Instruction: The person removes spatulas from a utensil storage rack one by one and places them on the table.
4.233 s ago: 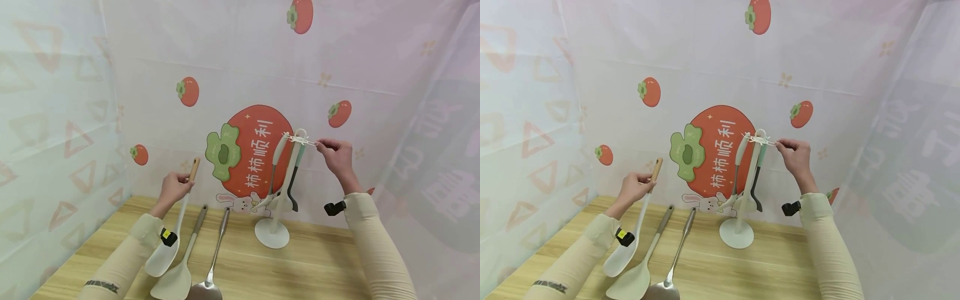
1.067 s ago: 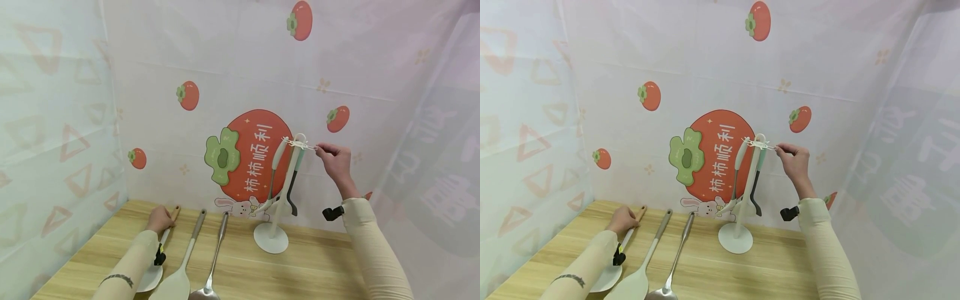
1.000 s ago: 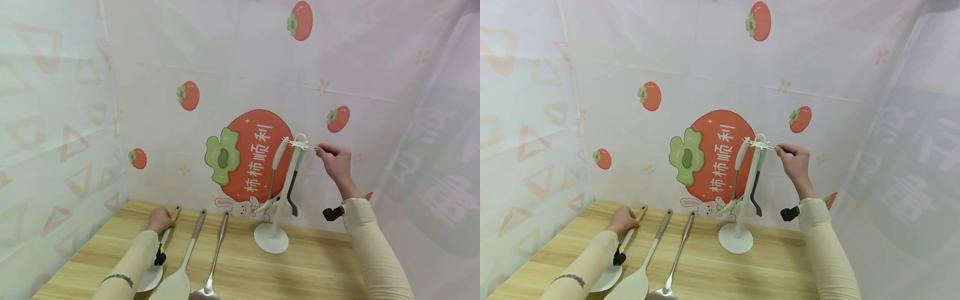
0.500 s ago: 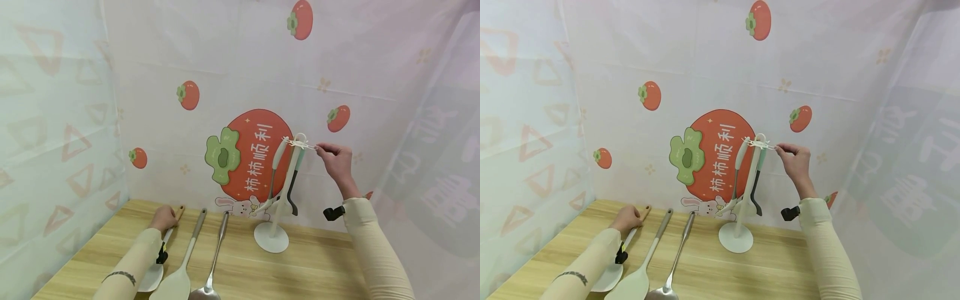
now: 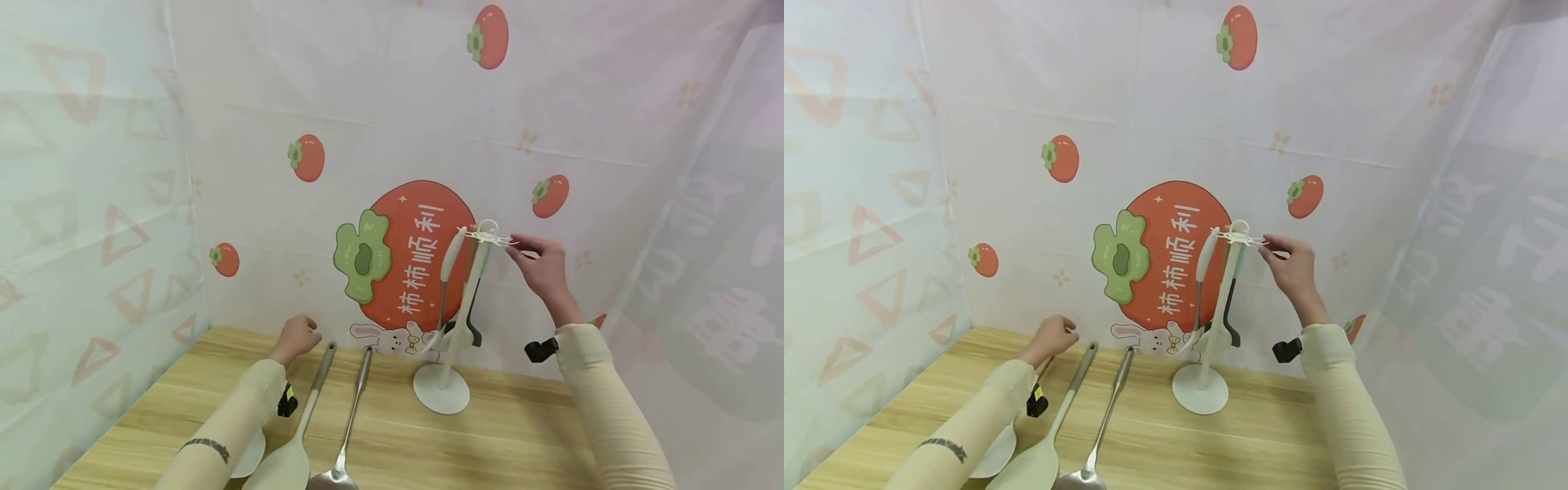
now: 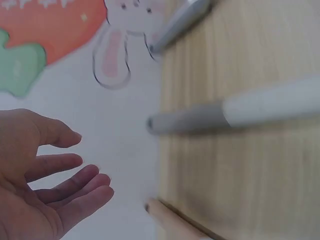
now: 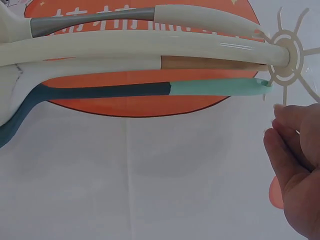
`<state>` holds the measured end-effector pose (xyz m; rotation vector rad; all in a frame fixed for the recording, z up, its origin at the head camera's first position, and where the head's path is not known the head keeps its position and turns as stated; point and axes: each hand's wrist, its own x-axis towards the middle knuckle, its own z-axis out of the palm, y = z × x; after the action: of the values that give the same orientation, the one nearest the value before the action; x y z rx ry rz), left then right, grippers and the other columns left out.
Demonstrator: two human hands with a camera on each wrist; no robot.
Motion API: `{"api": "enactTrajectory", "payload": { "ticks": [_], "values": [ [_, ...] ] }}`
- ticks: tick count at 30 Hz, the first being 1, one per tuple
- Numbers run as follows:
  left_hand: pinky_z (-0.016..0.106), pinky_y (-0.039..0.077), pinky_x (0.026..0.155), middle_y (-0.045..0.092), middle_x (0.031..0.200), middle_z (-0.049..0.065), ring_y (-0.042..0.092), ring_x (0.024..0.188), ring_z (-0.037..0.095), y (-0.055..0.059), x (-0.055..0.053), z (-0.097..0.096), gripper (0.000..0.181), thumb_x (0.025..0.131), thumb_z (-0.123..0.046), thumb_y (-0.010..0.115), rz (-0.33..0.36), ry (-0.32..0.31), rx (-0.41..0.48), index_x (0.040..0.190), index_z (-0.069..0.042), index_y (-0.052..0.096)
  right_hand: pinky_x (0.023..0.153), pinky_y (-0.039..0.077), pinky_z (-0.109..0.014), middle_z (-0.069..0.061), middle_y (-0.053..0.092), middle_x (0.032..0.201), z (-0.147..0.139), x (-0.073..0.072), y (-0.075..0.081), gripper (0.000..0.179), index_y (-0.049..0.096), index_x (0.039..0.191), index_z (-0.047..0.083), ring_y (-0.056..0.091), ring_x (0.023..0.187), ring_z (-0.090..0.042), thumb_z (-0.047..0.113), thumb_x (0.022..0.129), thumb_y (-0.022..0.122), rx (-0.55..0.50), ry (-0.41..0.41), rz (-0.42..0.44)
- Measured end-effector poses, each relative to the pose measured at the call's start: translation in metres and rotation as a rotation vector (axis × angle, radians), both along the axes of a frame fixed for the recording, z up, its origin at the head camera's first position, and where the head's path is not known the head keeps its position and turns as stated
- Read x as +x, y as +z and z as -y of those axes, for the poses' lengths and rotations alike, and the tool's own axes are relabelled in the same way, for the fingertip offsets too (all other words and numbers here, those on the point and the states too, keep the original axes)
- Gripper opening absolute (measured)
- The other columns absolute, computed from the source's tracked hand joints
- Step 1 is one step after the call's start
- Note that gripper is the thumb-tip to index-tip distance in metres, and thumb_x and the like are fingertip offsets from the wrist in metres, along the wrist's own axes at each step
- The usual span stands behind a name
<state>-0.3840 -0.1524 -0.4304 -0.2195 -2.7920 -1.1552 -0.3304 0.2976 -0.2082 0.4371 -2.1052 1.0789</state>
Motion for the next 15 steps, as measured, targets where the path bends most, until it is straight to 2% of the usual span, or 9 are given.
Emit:
{"api": "enactTrajectory", "payload": {
  "ticks": [4,7,12,15],
  "values": [
    [0.049,0.059,0.085,0.068,0.114,0.03,0.067,0.106,0.042,0.015,0.002,-0.025,0.035,0.09,-0.006,0.064,-0.056,-0.048,0.034,0.118,0.015,0.065,0.081,0.051,-0.007,-0.03,0.069,0.117,-0.007,-0.016,-0.008,0.032,0.069,0.123,-0.01,0.063,0.09,0.005,-0.003,0.092,0.071,0.005,-0.003,0.02],
    [0.047,0.059,0.085,0.07,0.111,0.026,0.067,0.105,0.039,0.028,0.005,-0.042,0.034,0.09,-0.007,0.065,-0.094,-0.079,0.053,0.118,0.012,0.067,0.085,0.052,-0.011,-0.026,0.07,0.121,-0.011,-0.026,-0.012,0.036,0.067,0.128,-0.007,0.066,0.096,-0.005,0.0,0.092,0.071,0.038,-0.014,0.048],
    [0.044,0.059,0.083,0.071,0.111,0.021,0.068,0.103,0.034,0.049,0.012,-0.069,0.033,0.094,-0.007,0.064,-0.162,-0.143,0.094,0.124,0.006,0.068,0.095,0.056,-0.039,-0.025,0.066,0.128,-0.012,-0.029,-0.012,0.047,0.06,0.137,-0.005,0.066,0.112,-0.034,-0.001,0.092,0.071,0.112,0.003,0.097],
    [0.041,0.059,0.078,0.073,0.107,0.018,0.069,0.095,0.028,0.06,0.017,-0.084,0.035,0.094,-0.007,0.066,-0.212,-0.181,0.11,0.127,0.005,0.067,0.099,0.052,-0.053,-0.027,0.063,0.132,-0.011,-0.028,-0.012,0.053,0.055,0.141,-0.006,0.063,0.118,-0.042,-0.003,0.091,0.071,0.125,0.023,0.123]
  ]
}}
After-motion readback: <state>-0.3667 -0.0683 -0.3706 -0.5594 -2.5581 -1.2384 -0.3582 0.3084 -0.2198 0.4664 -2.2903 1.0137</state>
